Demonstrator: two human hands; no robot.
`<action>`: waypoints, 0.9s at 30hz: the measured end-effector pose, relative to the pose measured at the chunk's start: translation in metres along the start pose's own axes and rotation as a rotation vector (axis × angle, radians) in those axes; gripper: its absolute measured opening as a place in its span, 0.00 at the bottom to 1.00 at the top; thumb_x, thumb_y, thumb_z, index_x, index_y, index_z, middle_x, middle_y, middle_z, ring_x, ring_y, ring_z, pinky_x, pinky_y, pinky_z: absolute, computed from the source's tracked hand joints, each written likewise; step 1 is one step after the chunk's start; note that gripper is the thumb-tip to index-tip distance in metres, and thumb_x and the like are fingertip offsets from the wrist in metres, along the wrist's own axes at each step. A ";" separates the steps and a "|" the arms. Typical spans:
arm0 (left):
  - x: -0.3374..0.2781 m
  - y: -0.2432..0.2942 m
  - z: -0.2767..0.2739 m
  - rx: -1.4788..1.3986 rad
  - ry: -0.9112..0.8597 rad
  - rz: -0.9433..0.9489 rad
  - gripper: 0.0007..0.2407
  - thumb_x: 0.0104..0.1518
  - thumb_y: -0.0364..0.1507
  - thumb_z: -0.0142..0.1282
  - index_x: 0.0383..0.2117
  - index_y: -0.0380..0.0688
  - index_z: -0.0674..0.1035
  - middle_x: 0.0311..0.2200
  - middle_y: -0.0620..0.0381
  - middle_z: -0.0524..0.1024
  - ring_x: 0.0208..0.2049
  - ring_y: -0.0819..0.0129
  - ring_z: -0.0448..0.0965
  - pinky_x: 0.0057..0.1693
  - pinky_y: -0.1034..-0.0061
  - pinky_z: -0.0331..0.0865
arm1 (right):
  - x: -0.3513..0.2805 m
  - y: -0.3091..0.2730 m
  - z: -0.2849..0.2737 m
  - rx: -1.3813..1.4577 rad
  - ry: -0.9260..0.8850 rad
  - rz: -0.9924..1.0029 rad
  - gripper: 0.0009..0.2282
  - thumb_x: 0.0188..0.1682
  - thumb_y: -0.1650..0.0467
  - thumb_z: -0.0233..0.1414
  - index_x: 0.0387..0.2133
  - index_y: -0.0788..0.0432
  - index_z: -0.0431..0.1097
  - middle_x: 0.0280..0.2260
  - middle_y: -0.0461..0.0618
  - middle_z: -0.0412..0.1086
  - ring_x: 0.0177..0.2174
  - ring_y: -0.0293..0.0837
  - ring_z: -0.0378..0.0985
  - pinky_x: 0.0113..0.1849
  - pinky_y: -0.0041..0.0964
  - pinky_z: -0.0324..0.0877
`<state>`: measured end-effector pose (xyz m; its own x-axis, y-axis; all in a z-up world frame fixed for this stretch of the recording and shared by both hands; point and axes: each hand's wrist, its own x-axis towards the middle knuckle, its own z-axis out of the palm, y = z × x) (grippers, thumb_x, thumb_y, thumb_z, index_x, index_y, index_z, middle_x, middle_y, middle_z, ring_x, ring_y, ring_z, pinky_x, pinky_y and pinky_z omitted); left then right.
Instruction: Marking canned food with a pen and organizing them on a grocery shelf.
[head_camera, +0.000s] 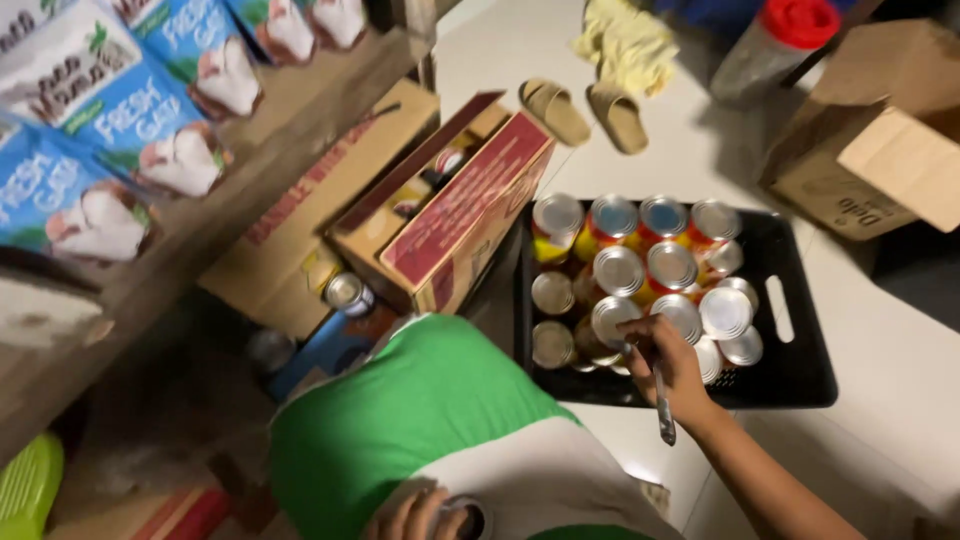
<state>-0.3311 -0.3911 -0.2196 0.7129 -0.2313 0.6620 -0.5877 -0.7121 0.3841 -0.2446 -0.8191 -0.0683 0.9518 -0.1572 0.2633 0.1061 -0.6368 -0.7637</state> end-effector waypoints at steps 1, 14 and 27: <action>0.033 0.004 0.002 0.021 -0.008 0.001 0.12 0.51 0.44 0.63 0.36 0.57 0.82 0.38 0.62 0.79 0.42 0.63 0.79 0.48 0.66 0.74 | 0.002 -0.009 0.002 -0.026 0.003 -0.066 0.12 0.46 0.76 0.50 0.43 0.61 0.72 0.33 0.49 0.67 0.29 0.41 0.70 0.34 0.32 0.66; 0.083 0.018 -0.033 0.125 -0.192 0.422 0.05 0.51 0.39 0.58 0.30 0.61 0.81 0.44 0.52 0.79 0.49 0.55 0.77 0.50 0.51 0.69 | -0.002 -0.044 0.034 0.102 -0.131 -0.339 0.12 0.45 0.78 0.52 0.43 0.63 0.71 0.39 0.53 0.72 0.35 0.45 0.75 0.38 0.35 0.70; 0.210 0.075 -0.054 -0.905 -0.378 -0.394 0.13 0.51 0.28 0.67 0.41 0.35 0.82 0.42 0.49 0.78 0.45 0.59 0.80 0.53 0.71 0.71 | -0.003 -0.119 0.039 0.562 -0.534 -0.221 0.28 0.44 0.77 0.58 0.61 0.61 0.61 0.37 0.48 0.64 0.34 0.39 0.67 0.47 0.38 0.56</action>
<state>-0.2464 -0.4572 -0.0170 0.8970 -0.3931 0.2023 -0.2437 -0.0579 0.9681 -0.2486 -0.7136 -0.0007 0.8856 0.4009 0.2344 0.3020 -0.1136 -0.9465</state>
